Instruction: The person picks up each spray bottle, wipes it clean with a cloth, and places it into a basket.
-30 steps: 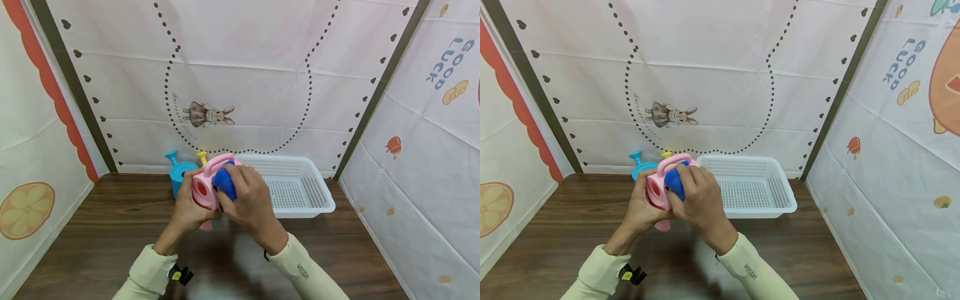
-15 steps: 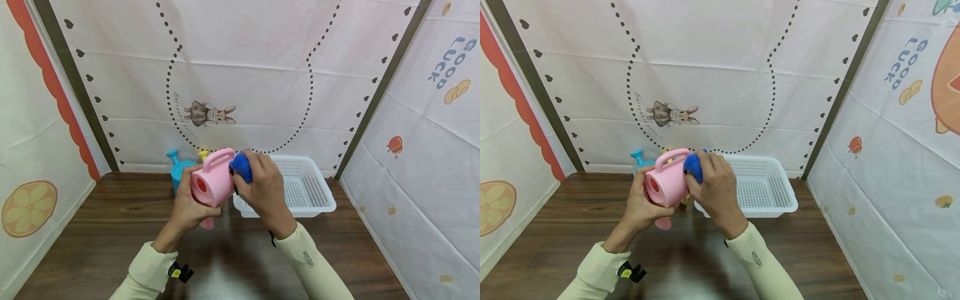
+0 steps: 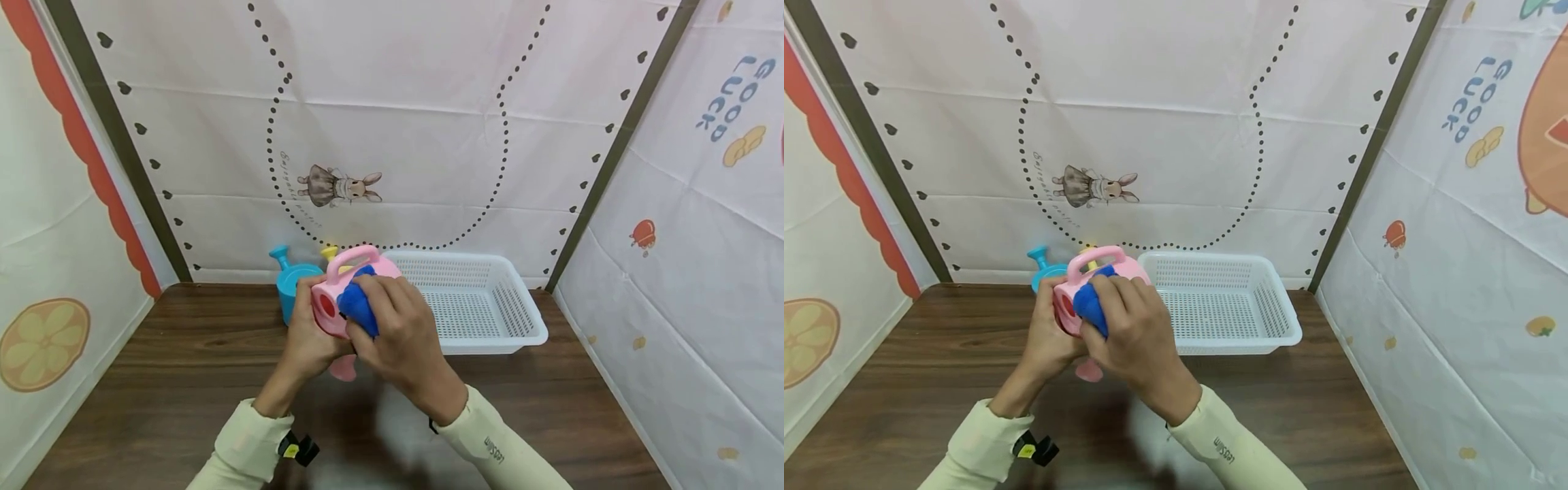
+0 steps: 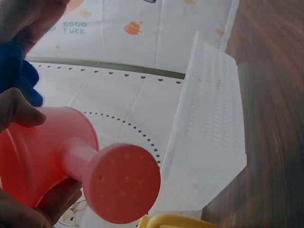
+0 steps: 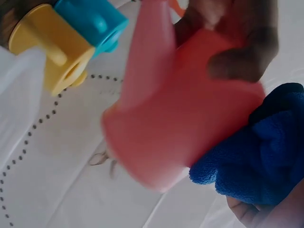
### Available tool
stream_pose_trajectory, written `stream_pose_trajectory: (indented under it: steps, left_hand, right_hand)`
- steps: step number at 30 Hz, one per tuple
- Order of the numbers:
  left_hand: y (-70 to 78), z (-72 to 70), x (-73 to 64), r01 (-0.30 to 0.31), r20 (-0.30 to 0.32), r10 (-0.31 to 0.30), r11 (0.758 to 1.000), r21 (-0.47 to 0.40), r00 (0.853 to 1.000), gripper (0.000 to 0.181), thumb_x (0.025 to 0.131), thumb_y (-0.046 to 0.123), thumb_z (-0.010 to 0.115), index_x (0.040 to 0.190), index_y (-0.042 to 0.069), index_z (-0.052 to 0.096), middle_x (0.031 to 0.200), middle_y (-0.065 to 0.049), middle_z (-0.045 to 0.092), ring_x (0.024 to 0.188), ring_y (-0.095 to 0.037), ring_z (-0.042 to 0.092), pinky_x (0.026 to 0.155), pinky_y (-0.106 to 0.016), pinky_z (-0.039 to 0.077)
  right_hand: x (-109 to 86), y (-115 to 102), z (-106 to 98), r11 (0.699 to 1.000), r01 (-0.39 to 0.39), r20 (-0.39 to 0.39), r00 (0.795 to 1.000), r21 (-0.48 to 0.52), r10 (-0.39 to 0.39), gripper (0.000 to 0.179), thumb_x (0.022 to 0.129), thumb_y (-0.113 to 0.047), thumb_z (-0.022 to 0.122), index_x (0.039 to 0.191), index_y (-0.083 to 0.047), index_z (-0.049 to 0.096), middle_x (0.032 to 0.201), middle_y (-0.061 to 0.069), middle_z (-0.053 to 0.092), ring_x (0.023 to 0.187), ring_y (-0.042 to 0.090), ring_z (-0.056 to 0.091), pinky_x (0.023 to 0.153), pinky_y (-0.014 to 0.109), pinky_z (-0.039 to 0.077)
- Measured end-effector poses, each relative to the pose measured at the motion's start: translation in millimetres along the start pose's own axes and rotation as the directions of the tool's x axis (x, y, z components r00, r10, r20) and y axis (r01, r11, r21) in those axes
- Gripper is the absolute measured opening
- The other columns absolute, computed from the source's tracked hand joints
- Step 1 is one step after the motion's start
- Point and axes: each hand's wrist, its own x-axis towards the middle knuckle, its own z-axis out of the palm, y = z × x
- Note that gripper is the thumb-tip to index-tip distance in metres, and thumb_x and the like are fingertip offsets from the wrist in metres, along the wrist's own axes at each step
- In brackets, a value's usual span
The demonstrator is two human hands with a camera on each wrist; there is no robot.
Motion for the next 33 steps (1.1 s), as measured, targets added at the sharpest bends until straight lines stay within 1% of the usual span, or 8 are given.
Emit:
stream_pose_trajectory:
  steps: [5,10,13,17,21,24,30,33]
  left_hand:
    - [0.2,-0.6,2.1,-0.039,-0.014,0.039,0.999,-0.006,0.999,0.093,0.072,-0.007,0.093,0.149,-0.007,0.040,0.148,-0.024,0.056,0.130,-0.013,0.061,0.100,-0.018,0.059]
    - [3.5,-2.2,2.9,-0.021,-0.005,0.021,0.999,-0.024,1.000,0.101,0.066,-0.007,0.096,0.150,-0.004,0.040,0.143,-0.018,0.059,0.125,-0.019,0.062,0.096,-0.021,0.061]
    - [6.9,-3.2,2.9,-0.010,-0.004,0.010,1.000,-0.025,1.000,0.105,0.064,-0.007,0.097,0.151,-0.003,0.038,0.144,-0.015,0.058,0.127,-0.022,0.061,0.095,-0.023,0.062]
    - [10.7,-3.8,3.2,-0.012,-0.006,0.012,1.000,-0.016,1.000,0.106,0.065,-0.007,0.097,0.153,-0.002,0.038,0.148,-0.015,0.056,0.130,-0.025,0.059,0.094,-0.024,0.063]
    - [10.7,-3.8,2.3,0.002,-0.019,-0.002,1.000,-0.001,1.000,0.104,0.065,-0.007,0.097,0.151,-0.003,0.038,0.147,-0.017,0.056,0.129,-0.027,0.058,0.092,-0.024,0.063]
    - [9.2,-3.1,2.2,0.023,-0.025,-0.023,1.000,0.013,0.999,0.103,0.065,-0.008,0.097,0.149,-0.002,0.038,0.143,-0.018,0.058,0.125,-0.028,0.059,0.091,-0.025,0.063]
    - [4.5,-0.9,1.1,0.056,-0.026,-0.055,0.998,0.041,0.998,0.100,0.066,-0.004,0.097,0.148,-0.003,0.039,0.138,-0.021,0.062,0.119,-0.029,0.064,0.092,-0.023,0.061]
    - [3.6,-0.2,-0.1,0.066,-0.039,-0.065,0.997,0.042,0.997,0.099,0.066,-0.005,0.096,0.147,-0.003,0.040,0.138,-0.022,0.062,0.118,-0.029,0.065,0.092,-0.022,0.061]
  right_hand:
    - [2.7,-5.3,-3.1,1.000,0.013,0.010,1.000,-0.006,-0.013,0.050,0.088,-0.020,0.089,0.131,-0.003,0.071,0.121,0.011,0.080,0.102,0.024,0.075,0.094,0.036,0.068]
    - [3.8,7.8,-6.0,1.000,-0.012,-0.008,1.000,0.007,0.013,0.050,0.090,-0.021,0.089,0.133,-0.003,0.070,0.122,0.014,0.080,0.104,0.028,0.076,0.095,0.041,0.068]
    - [5.7,20.5,-7.7,0.998,-0.054,-0.023,0.998,0.015,0.054,0.049,0.093,-0.021,0.088,0.134,-0.002,0.070,0.122,0.017,0.079,0.106,0.032,0.076,0.097,0.046,0.068]
    - [7.5,36.9,-7.3,0.990,-0.139,-0.040,0.989,0.035,0.140,0.045,0.095,-0.018,0.085,0.135,-0.002,0.070,0.123,0.019,0.079,0.107,0.035,0.076,0.097,0.050,0.068]
    - [6.8,43.0,-3.2,0.981,-0.184,-0.023,0.982,0.057,0.185,0.043,0.096,-0.017,0.083,0.135,-0.003,0.070,0.124,0.019,0.078,0.107,0.035,0.075,0.096,0.052,0.069]
    - [6.3,37.5,0.6,0.983,-0.166,-0.001,0.986,0.075,0.167,0.044,0.095,-0.018,0.084,0.134,-0.003,0.070,0.124,0.018,0.078,0.108,0.035,0.075,0.098,0.051,0.069]
    - [3.4,13.2,4.7,0.992,-0.069,0.015,0.998,0.105,0.068,0.047,0.092,-0.017,0.086,0.134,-0.001,0.070,0.122,0.016,0.079,0.108,0.030,0.076,0.100,0.045,0.068]
    - [2.5,11.0,5.7,0.991,-0.061,0.015,0.998,0.121,0.060,0.047,0.092,-0.017,0.086,0.134,-0.001,0.071,0.121,0.015,0.079,0.108,0.029,0.076,0.100,0.044,0.068]
